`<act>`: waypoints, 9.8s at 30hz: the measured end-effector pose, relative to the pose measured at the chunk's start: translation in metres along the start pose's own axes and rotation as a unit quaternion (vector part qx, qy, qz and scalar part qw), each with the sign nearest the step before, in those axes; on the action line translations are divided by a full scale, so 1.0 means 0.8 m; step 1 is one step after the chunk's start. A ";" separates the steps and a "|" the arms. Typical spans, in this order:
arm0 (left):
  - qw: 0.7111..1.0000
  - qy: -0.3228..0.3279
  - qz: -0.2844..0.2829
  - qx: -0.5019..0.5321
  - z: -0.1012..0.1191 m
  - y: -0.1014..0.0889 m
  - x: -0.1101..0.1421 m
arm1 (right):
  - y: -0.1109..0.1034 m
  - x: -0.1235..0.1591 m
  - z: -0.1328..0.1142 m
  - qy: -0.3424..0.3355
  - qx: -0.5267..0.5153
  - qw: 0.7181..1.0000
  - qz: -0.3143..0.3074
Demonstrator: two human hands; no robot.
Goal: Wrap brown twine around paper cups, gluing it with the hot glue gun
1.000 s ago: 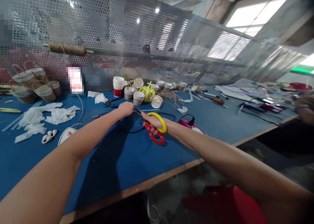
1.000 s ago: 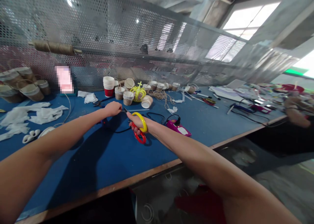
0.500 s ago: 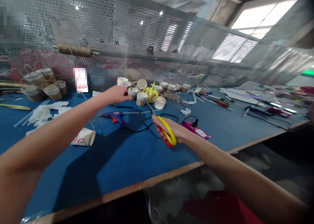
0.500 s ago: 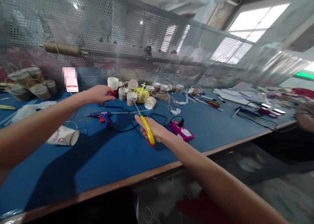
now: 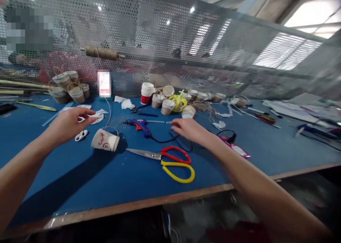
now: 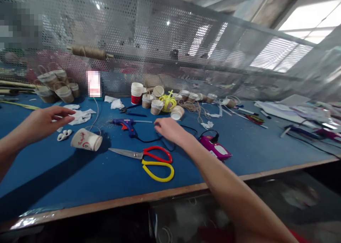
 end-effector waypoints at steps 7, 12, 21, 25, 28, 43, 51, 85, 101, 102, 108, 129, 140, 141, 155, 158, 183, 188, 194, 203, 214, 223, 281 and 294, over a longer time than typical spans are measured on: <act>0.992 -0.059 0.078 0.075 -0.057 0.007 0.015 | 0.020 -0.089 0.045 0.079 0.111 0.991 0.003; 0.986 -0.059 0.092 0.122 -0.073 0.012 0.010 | -0.025 -0.073 0.036 0.070 0.151 0.983 0.082; 0.863 -0.025 -0.160 0.478 0.036 0.059 0.002 | -0.063 0.003 -0.215 -0.287 0.148 0.897 0.301; 0.876 -0.045 -0.143 0.458 0.023 0.052 0.002 | -0.054 0.016 -0.268 -0.385 0.087 0.834 0.386; 0.876 -0.085 -0.179 0.439 0.008 0.052 0.005 | -0.055 0.011 -0.270 -0.392 0.039 0.834 0.387; 0.983 -0.132 0.112 -0.062 -0.168 -0.063 -0.039 | 0.004 0.029 -0.167 -0.231 -0.024 0.949 0.211; 0.996 -0.071 0.017 -0.046 -0.085 -0.005 -0.027 | 0.055 0.041 -0.127 -0.236 -0.013 0.963 0.127; 0.899 -0.067 -0.075 0.426 0.026 0.099 0.071 | -0.005 0.039 -0.171 -0.163 -0.457 0.852 0.195; 0.879 -0.103 -0.081 0.459 0.023 0.109 0.077 | -0.004 0.043 -0.173 -0.150 -0.421 0.871 0.205; 0.883 -0.099 -0.079 0.452 0.024 0.108 0.077 | -0.004 0.043 -0.173 -0.148 -0.418 0.872 0.206; 0.897 -0.081 -0.067 0.429 0.030 0.103 0.077 | 0.000 0.042 -0.173 -0.146 -0.400 0.881 0.205; 0.814 -0.156 -0.079 0.553 0.021 0.116 0.079 | -0.002 0.044 -0.174 -0.149 -0.424 0.874 0.184; 0.851 -0.126 -0.076 0.503 0.023 0.112 0.078 | -0.002 0.042 -0.173 -0.145 -0.396 0.878 0.225; 0.853 -0.123 -0.074 0.502 0.024 0.111 0.078 | -0.003 0.042 -0.174 -0.145 -0.398 0.878 0.223; 0.797 -0.171 -0.084 0.573 0.022 0.116 0.078 | 0.002 0.041 -0.171 -0.147 -0.503 0.836 0.161; 0.790 -0.170 -0.089 0.582 0.022 0.118 0.078 | 0.001 0.041 -0.164 -0.142 -0.535 0.812 0.184; 0.914 0.009 -0.079 0.399 0.047 0.092 0.079 | -0.002 0.038 -0.165 -0.156 -0.506 0.836 0.144; 0.927 0.038 -0.073 0.365 0.045 0.093 0.080 | -0.003 0.040 -0.162 -0.134 -0.472 0.855 0.169; 0.939 0.088 -0.062 0.328 0.050 0.090 0.080 | -0.001 0.039 -0.162 -0.121 -0.451 0.867 0.173; 0.938 0.070 -0.072 0.332 0.052 0.090 0.079 | 0.003 0.038 -0.164 -0.119 -0.470 0.863 0.144; 0.930 0.054 -0.074 0.355 0.050 0.093 0.079 | -0.003 0.042 -0.171 -0.145 -0.442 0.869 0.166; 0.941 0.104 -0.058 0.317 0.058 0.088 0.080 | 0.002 0.039 -0.169 -0.124 -0.460 0.866 0.150; 0.845 -0.127 -0.044 0.518 0.013 0.107 0.060 | 0.018 -0.052 -0.079 0.006 -0.525 0.850 0.046; 0.860 -0.127 -0.036 0.494 0.022 0.082 0.036 | -0.026 0.009 -0.134 -0.128 -0.584 0.801 0.032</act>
Point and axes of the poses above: each hand's wrist, its own x-axis away from the middle knuckle, its own y-axis out of the palm, z = x × y, the point moved 8 cm from there along -x, towards the middle knuckle, and after that the axes turned 1 degree about x, right-handed, at the moved point
